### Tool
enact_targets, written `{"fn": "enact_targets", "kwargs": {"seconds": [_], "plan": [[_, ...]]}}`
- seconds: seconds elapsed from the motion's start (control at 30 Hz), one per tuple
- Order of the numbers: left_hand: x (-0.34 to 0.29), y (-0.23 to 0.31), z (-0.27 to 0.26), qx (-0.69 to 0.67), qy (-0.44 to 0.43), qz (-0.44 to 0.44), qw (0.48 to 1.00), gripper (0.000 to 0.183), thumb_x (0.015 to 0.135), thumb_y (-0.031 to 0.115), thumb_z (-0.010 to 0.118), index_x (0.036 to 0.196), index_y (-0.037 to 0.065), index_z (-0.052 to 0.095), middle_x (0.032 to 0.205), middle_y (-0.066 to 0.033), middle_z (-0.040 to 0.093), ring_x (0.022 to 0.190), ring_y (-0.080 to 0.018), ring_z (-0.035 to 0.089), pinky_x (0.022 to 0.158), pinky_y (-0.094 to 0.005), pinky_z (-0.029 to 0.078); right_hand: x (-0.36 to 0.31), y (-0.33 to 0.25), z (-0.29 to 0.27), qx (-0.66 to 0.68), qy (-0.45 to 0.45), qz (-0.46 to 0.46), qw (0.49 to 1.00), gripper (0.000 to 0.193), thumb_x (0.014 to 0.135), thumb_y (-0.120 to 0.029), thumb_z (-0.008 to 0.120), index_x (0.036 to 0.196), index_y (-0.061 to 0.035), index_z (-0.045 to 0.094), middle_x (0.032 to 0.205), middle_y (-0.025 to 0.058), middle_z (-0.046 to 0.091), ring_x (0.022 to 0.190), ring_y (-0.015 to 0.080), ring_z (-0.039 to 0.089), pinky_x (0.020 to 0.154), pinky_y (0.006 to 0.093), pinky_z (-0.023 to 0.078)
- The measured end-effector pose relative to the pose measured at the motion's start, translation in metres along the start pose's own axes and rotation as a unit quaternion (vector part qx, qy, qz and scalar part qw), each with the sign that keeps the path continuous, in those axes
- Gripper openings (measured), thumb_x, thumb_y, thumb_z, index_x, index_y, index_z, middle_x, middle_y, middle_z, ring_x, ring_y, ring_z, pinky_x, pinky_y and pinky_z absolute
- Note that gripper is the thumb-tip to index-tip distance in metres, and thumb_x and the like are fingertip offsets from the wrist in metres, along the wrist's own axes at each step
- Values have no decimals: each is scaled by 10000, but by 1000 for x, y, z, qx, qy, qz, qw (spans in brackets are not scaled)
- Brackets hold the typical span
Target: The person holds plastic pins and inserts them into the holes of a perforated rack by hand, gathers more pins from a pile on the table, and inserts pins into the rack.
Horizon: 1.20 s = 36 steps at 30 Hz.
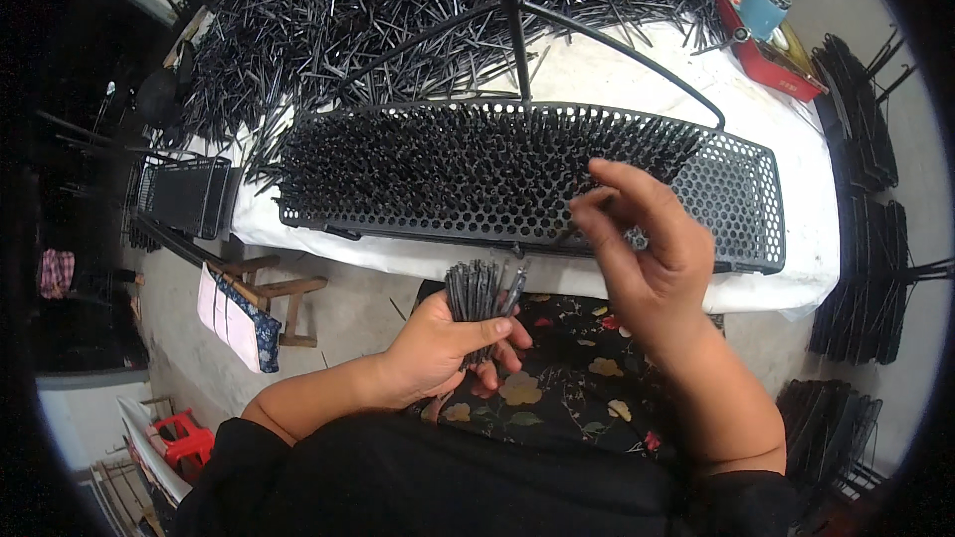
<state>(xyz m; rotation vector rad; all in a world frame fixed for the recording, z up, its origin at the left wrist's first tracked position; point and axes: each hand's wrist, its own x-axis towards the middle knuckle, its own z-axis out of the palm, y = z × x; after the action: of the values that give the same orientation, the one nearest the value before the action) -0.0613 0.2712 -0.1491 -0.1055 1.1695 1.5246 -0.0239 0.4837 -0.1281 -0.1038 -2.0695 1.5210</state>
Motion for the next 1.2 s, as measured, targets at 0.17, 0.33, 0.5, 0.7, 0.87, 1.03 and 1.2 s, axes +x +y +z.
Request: {"fn": "enact_targets", "kwargs": {"seconds": [0.17, 0.33, 0.5, 0.7, 0.87, 1.03, 1.2], "plan": [[-2, 11, 4, 11, -2, -91, 996, 164, 958, 126, 556, 1082, 19, 564, 976, -132, 639, 792, -184, 648, 607, -316, 545, 17, 9, -3, -226, -3, -202, 953, 234, 768, 34, 712, 991, -32, 678, 813, 106, 682, 703, 213, 660, 623, 283, 510], [1, -3, 8, -18, 30, -2, 999, 164, 962, 134, 547, 1060, 11, 594, 943, -132, 648, 801, -193, 642, 615, -326, 543, 22, 4, 1, -240, -53, -206, 947, 229, 730, 35, 717, 946, -34, 683, 779, 96, 661, 725, 246, 643, 635, 315, 508], [10, -14, 13, -77, 36, 47, 995, 144, 940, 104, 575, 1052, 14, 580, 936, -126, 646, 803, -203, 641, 615, -331, 546, 30, 7, -2, -307, -172, -265, 898, 236, 725, -6, 713, 958, -36, 690, 990, 110, 657, 1068, 329, 569, 882, 387, 463], [7, -21, 27, -100, 53, 142, 983, 124, 935, 123, 596, 1030, 43, 597, 925, -100, 643, 809, -190, 643, 611, -301, 548, -9, -4, -7, -173, -151, -127, 965, 191, 768, -13, 719, 949, 6, 657, 917, 132, 627, 788, 240, 621, 667, 307, 502], [10, -21, 41, -86, 61, 148, 983, 143, 935, 126, 596, 1053, 45, 606, 958, -91, 654, 815, -192, 646, 607, -297, 544, -30, 2, -14, 123, -238, 220, 938, 131, 847, -55, 690, 952, 8, 644, 869, 58, 643, 737, 101, 600, 621, 224, 471], [17, -22, 38, -71, 93, 96, 988, 168, 939, 130, 589, 1075, 32, 589, 991, -120, 656, 827, -197, 651, 597, -292, 535, -13, 13, -21, 61, -35, 45, 997, 245, 839, 35, 662, 1048, -7, 542, 848, 70, 665, 715, 102, 622, 615, 221, 490], [20, -27, 39, -47, 97, 79, 991, 195, 948, 142, 576, 1104, 24, 568, 1000, -137, 651, 818, -191, 648, 582, -291, 537, 7, 27, -17, -94, -6, -212, 973, 231, 812, 71, 667, 1000, -6, 556, 832, 91, 666, 667, 154, 638, 594, 242, 501]]}}
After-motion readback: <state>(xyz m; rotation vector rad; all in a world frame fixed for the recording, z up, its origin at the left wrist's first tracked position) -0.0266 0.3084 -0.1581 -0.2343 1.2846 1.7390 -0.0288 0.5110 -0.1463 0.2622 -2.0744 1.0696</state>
